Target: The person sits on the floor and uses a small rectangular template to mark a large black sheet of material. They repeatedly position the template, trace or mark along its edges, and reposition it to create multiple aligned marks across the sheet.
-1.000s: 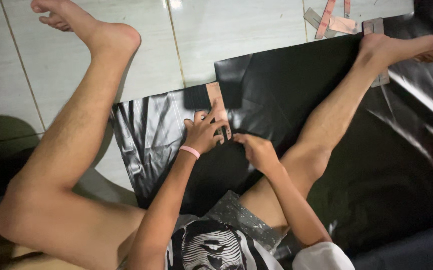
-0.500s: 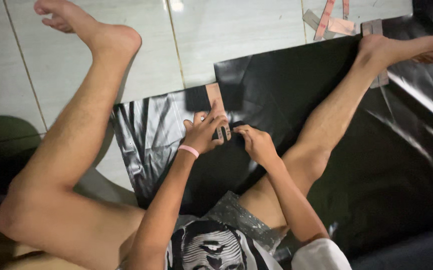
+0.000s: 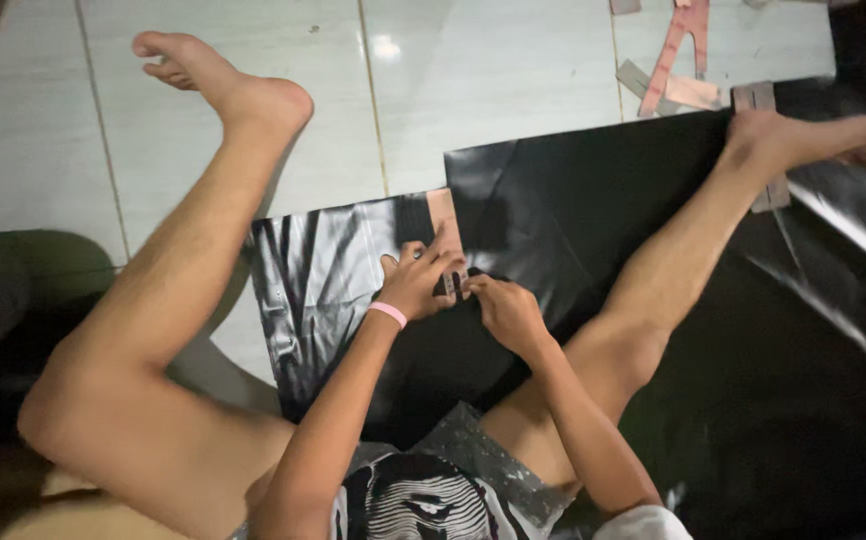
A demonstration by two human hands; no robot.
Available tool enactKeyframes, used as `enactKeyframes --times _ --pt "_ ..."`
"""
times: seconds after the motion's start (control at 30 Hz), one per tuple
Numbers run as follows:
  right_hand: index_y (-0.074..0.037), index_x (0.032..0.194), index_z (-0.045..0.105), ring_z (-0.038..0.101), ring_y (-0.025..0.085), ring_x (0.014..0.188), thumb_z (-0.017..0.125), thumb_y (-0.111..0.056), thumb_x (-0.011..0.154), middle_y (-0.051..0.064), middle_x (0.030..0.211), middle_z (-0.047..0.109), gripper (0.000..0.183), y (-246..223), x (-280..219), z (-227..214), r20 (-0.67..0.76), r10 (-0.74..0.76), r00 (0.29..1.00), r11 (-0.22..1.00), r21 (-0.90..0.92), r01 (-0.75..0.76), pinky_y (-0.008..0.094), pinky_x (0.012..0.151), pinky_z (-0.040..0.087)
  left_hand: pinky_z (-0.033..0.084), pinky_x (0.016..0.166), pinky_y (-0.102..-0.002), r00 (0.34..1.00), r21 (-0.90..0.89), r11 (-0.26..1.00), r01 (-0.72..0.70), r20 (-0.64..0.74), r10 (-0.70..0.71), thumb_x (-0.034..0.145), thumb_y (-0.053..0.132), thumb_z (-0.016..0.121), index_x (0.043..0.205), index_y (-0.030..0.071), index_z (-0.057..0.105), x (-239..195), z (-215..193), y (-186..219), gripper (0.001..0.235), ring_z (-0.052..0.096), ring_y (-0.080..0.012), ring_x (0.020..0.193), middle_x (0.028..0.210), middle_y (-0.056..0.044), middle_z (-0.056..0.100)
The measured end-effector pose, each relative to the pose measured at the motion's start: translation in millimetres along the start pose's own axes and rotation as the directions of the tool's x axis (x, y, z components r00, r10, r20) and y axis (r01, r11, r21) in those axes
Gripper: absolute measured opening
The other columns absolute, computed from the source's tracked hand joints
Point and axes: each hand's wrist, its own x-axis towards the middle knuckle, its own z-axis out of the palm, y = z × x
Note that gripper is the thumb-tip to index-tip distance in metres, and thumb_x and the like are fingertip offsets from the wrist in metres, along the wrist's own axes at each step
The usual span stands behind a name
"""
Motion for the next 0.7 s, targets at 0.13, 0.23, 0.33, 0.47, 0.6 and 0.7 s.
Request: enactKeyframes --times 0.13,0.23,0.33,0.47,0.6,0.7 --pt "-0.008 0.106 0.070 0.072 0.033 0.084 0.057 0.001 0.092 0.013 0.095 0.075 0.022 8 3 3 -0.003 -0.026 1.000 0.997 -0.070 0.026 0.043 0.076 0.057 0.042 0.089 -0.064 0.996 0.065 0.996 0.057 0.061 -0.061 0.063 0.032 0.091 0.131 0.038 0.058 1 3 1 0.076 0.044 -0.0349 0.129 0.171 0.002 0.021" --pt "-0.006 0.106 0.070 0.072 0.034 0.084 0.056 0.003 0.091 0.013 0.097 0.075 0.023 11 1 5 -0.040 -0.100 0.994 0.995 -0.010 0.099 0.042 0.074 0.057 0.040 0.091 -0.066 0.976 0.118 0.987 0.104 0.177 -0.124 0.069 0.036 0.090 0.138 0.040 0.055 2 3 4 0.077 0.039 -0.0343 0.136 0.162 0.010 0.029" --pt "-0.005 0.104 0.071 0.072 0.034 0.082 0.059 0.003 0.090 0.013 0.097 0.075 0.020 10 7 4 -0.059 -0.132 0.990 0.989 -0.073 0.127 0.042 0.072 0.057 0.039 0.093 -0.065 0.974 0.129 0.984 0.126 0.172 -0.147 0.071 0.038 0.090 0.143 0.044 0.052 5 -6 9 0.082 0.038 -0.0324 0.138 0.158 0.013 0.034" --pt "-0.001 0.106 0.068 0.072 0.035 0.090 0.061 0.004 0.091 0.016 0.106 0.074 0.017 22 10 4 -0.091 -0.165 0.982 0.982 0.075 0.172 0.042 0.076 0.057 0.039 0.089 -0.062 0.980 0.138 0.981 0.133 0.128 -0.151 0.064 0.036 0.091 0.137 0.046 0.054 0 -12 19 0.082 0.033 -0.0350 0.137 0.168 0.006 0.020" --pt "0.000 0.109 0.067 0.074 0.027 0.109 0.054 0.002 0.105 0.016 0.118 0.075 0.014 38 -23 -17 -0.342 -0.006 0.940 0.934 0.333 0.127 0.037 0.095 0.058 0.034 0.097 -0.065 0.978 0.194 0.959 0.208 -0.033 -0.206 0.059 0.053 0.090 0.128 0.038 0.062 -9 -15 15 0.077 0.033 -0.0355 0.137 0.161 -0.008 0.025" --pt "0.001 0.125 0.064 0.067 0.027 0.124 0.049 -0.008 0.110 0.019 0.132 0.068 0.023 49 -92 -87 -0.579 0.018 0.815 0.972 0.200 0.121 0.037 0.108 0.053 0.035 0.098 -0.063 0.938 0.119 0.945 0.306 -0.209 -0.278 0.064 0.060 0.087 0.124 0.019 0.063 -24 -3 6 0.076 0.038 -0.0408 0.132 0.148 -0.018 0.037"
